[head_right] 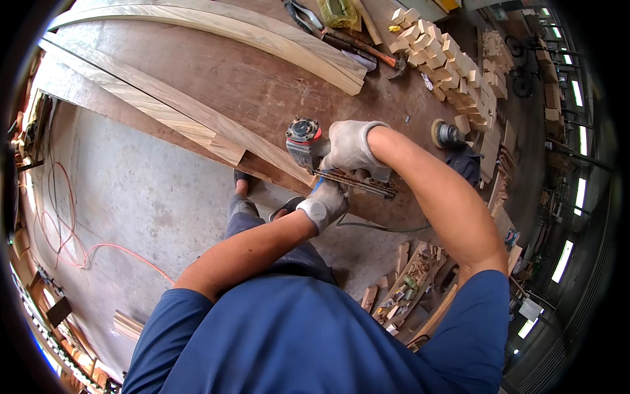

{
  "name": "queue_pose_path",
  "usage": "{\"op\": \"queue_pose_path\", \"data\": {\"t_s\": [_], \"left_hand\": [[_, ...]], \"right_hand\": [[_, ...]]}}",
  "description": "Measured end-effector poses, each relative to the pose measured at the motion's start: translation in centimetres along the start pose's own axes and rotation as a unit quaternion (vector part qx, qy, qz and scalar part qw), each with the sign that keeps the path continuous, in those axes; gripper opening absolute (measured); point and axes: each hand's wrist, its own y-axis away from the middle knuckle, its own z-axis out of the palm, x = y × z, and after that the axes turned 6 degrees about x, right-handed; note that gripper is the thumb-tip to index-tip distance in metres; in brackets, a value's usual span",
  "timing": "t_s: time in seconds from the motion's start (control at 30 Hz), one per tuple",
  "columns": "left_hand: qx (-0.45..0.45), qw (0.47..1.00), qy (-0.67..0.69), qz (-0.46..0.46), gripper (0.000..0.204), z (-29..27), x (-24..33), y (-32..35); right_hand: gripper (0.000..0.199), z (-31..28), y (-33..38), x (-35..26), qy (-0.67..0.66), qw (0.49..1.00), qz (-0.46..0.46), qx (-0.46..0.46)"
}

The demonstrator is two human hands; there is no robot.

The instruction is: The person applies glue to small wooden blocks and attaches them to long wooden planks using a nail gun. They repeat this process for multiple blocks and then carry the assembled planks to a drying rack, placing them on the rack.

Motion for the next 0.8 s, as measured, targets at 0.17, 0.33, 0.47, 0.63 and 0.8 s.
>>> {"op": "queue_pose_path", "data": {"t_s": [0.17, 0.33, 0.47, 0.63, 0.8], "left_hand": [[0.01, 0.993, -0.111, 0.033, 0.047, 1.3, -0.4, 0.1], [0.066, 0.961, -0.245, 0.112, 0.044, 3.4, -1.3, 0.1], [0.184, 0.96, -0.165, 0.131, 0.037, 5.0, -1.9, 0.3], [0.047, 0.981, -0.149, 0.112, 0.03, -0.8, -0.3, 1.0], [-0.032, 0.968, -0.22, 0.112, 0.025, -5.8, -1.3, 1.5]], "right_hand": [[0.039, 0.3, -0.5, 0.4, 0.034, 0.999, -0.023, 0.021], [0.04, 0.5, -0.4, 0.4, 0.044, 0.999, -0.015, 0.018], [0.042, 0.7, 1.3, 0.3, -0.002, 0.999, -0.005, 0.032], [0.038, 1.8, 5.5, 4.2, -0.064, 0.985, -0.06, 0.147], [0.037, 5.4, 12.4, 7.2, -0.214, 0.947, -0.07, 0.229]]}}
